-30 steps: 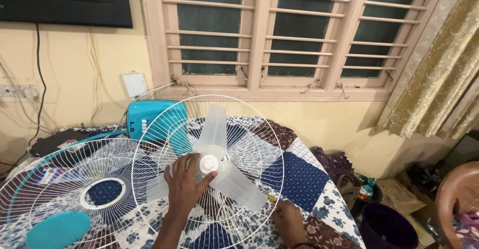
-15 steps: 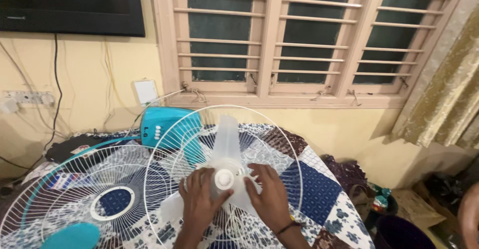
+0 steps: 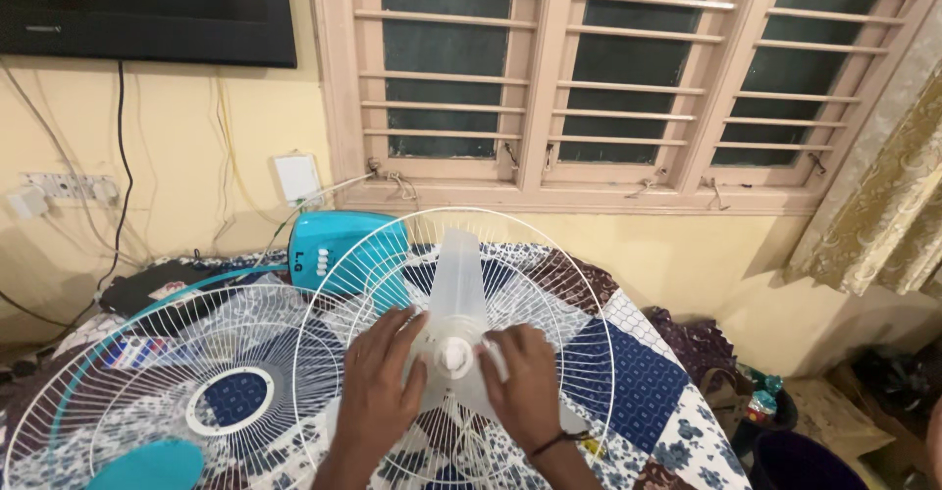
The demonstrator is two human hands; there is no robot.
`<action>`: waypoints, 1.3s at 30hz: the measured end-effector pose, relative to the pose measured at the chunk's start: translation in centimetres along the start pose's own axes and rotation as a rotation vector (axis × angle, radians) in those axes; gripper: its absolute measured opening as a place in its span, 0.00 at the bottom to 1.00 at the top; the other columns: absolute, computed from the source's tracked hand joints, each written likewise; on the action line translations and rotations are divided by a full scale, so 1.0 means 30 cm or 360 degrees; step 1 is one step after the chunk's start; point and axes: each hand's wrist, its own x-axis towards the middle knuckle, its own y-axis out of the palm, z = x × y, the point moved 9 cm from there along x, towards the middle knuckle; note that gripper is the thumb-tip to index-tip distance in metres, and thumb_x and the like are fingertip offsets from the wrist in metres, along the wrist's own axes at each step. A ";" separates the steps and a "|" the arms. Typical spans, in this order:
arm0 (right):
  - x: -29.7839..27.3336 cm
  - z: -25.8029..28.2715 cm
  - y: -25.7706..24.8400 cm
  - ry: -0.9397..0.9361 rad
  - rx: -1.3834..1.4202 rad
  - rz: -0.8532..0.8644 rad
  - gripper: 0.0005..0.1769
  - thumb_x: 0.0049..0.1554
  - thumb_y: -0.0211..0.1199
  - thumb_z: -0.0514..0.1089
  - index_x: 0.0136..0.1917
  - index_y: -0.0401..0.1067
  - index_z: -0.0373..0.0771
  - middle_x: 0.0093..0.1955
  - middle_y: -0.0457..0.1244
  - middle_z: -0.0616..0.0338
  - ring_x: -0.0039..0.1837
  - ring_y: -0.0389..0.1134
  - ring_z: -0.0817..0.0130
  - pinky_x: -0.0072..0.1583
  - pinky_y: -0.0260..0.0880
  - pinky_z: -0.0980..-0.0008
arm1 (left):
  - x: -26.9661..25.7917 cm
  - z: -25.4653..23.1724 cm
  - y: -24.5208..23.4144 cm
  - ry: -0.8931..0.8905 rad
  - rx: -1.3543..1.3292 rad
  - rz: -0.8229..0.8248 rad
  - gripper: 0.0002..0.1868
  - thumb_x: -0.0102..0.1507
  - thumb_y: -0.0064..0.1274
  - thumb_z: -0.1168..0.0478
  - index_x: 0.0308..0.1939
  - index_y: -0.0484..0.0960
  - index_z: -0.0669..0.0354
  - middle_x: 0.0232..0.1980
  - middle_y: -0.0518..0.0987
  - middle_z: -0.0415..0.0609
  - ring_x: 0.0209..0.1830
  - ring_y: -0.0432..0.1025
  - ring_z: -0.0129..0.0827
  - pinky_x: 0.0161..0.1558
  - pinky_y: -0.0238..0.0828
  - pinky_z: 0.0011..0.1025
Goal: The person disassembles a small electric fan on a bed. They remove the front grille, then the fan blades, and finally the rear grille. They also handle the fan's base and use a screwdriver on it.
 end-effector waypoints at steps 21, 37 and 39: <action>-0.074 -0.017 0.037 0.0183 -0.0270 0.0137 0.22 0.59 0.59 0.51 0.64 0.70 0.42 0.49 0.65 0.56 0.54 0.66 0.59 0.56 0.60 0.55 | 0.067 -0.017 0.233 0.0458 0.0622 0.0711 0.24 0.68 0.47 0.39 0.42 0.75 0.59 0.33 0.79 0.53 0.27 0.76 0.42 0.29 0.72 0.40; -0.093 -0.081 0.078 0.0419 -0.0164 0.0206 0.14 0.61 0.58 0.51 0.56 0.70 0.43 0.44 0.71 0.52 0.43 0.74 0.51 0.41 0.72 0.53 | 0.034 0.005 0.268 0.0308 0.0468 0.0302 0.28 0.64 0.53 0.37 0.24 0.76 0.55 0.16 0.77 0.48 0.14 0.74 0.39 0.20 0.70 0.37; -0.102 -0.079 0.074 0.0416 -0.0165 0.0186 0.14 0.61 0.58 0.51 0.56 0.71 0.43 0.44 0.71 0.52 0.43 0.74 0.51 0.41 0.71 0.53 | 0.017 0.003 0.265 0.0145 0.0517 0.0233 0.28 0.64 0.53 0.37 0.23 0.76 0.55 0.14 0.77 0.47 0.12 0.74 0.39 0.19 0.69 0.37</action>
